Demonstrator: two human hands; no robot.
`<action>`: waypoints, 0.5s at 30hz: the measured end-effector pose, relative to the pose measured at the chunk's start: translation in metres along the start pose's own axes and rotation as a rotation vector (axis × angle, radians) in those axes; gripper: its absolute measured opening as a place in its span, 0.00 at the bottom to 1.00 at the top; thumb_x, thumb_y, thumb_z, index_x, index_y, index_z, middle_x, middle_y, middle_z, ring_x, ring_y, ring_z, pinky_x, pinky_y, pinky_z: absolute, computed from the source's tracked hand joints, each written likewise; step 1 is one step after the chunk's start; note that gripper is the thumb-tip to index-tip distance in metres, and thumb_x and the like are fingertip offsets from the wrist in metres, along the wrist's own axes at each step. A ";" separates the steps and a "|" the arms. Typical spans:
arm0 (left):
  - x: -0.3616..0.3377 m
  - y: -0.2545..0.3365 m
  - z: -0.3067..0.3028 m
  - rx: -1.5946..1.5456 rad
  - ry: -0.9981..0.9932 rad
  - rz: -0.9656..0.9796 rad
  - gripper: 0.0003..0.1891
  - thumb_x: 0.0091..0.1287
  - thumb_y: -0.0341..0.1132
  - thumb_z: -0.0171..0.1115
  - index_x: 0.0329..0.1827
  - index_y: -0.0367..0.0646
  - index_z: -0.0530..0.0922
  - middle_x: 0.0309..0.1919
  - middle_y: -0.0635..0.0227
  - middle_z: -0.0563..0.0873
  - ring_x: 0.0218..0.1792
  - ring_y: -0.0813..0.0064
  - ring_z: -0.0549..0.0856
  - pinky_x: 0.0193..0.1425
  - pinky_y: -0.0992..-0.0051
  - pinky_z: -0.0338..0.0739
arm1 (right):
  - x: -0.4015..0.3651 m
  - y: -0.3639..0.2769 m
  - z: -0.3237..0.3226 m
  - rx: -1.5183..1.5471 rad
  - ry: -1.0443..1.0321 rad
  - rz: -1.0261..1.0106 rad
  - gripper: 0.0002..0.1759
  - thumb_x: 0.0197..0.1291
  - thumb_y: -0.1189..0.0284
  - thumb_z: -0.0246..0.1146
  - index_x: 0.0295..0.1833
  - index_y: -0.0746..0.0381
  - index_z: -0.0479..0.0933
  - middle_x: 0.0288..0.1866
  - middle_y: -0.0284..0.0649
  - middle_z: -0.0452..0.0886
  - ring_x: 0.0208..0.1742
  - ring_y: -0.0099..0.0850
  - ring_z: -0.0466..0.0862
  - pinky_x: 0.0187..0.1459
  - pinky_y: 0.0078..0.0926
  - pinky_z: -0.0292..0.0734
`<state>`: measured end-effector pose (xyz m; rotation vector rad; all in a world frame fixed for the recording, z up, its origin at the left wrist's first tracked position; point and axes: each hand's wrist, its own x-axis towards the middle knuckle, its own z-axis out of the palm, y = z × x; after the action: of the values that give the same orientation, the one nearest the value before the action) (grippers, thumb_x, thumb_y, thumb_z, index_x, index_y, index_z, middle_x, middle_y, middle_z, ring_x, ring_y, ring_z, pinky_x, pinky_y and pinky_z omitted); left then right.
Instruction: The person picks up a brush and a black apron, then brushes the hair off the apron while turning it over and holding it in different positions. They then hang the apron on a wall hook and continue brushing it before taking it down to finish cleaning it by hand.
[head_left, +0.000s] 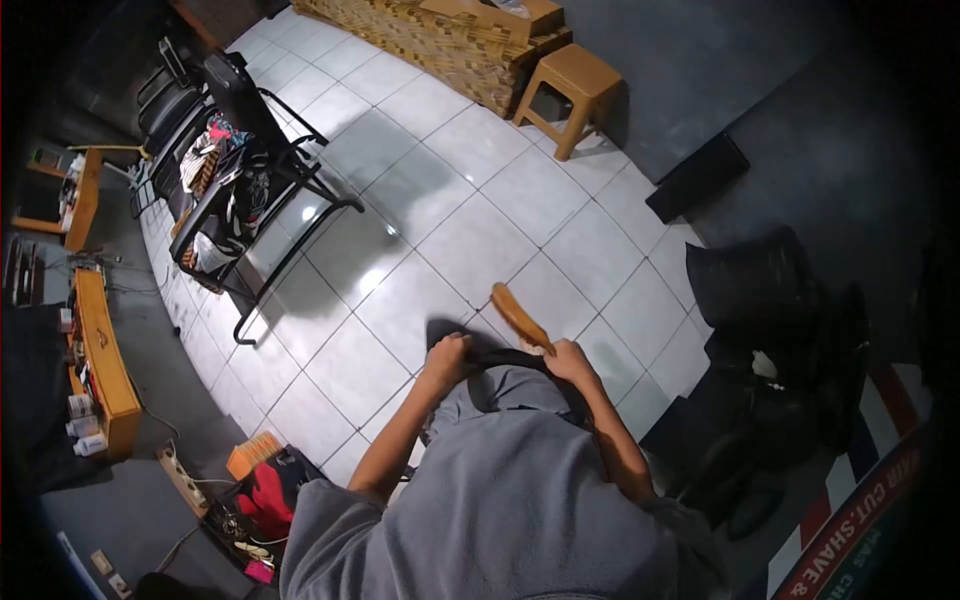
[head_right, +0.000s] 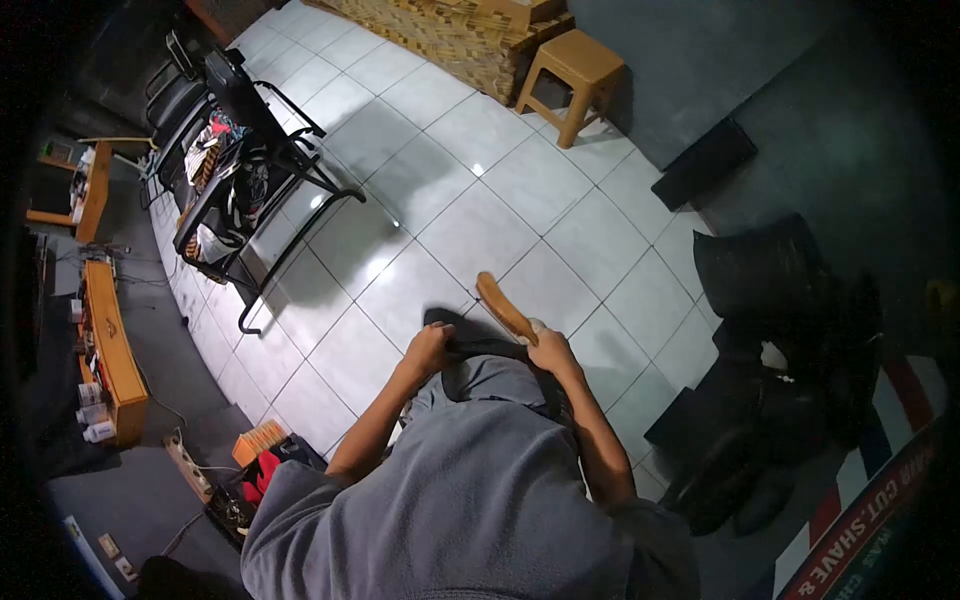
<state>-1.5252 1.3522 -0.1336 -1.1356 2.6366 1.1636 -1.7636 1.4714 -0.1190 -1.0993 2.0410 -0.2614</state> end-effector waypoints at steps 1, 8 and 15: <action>0.004 -0.006 0.002 0.013 -0.010 0.033 0.12 0.53 0.40 0.65 0.32 0.41 0.78 0.34 0.52 0.81 0.35 0.49 0.82 0.39 0.55 0.78 | -0.003 -0.002 -0.002 0.036 0.061 -0.004 0.10 0.54 0.72 0.58 0.40 0.63 0.80 0.32 0.56 0.81 0.41 0.52 0.81 0.43 0.43 0.76; 0.029 0.046 -0.090 -0.061 0.586 0.077 0.09 0.57 0.29 0.59 0.42 0.45 0.79 0.35 0.55 0.79 0.30 0.52 0.82 0.32 0.61 0.78 | -0.019 -0.067 -0.059 0.229 0.599 -0.194 0.09 0.56 0.71 0.59 0.32 0.67 0.75 0.27 0.54 0.78 0.31 0.53 0.79 0.32 0.41 0.72; -0.003 0.139 -0.163 -0.158 1.085 0.590 0.27 0.48 0.10 0.56 0.53 0.38 0.78 0.49 0.51 0.75 0.46 0.64 0.83 0.43 0.70 0.82 | -0.089 -0.150 -0.125 0.079 1.159 -0.284 0.12 0.54 0.78 0.60 0.45 0.63 0.82 0.35 0.46 0.75 0.31 0.39 0.78 0.30 0.29 0.72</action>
<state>-1.5733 1.3095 0.0710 -1.3065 3.9771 0.9637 -1.7329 1.4285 0.0891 -1.3373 2.7682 -1.3673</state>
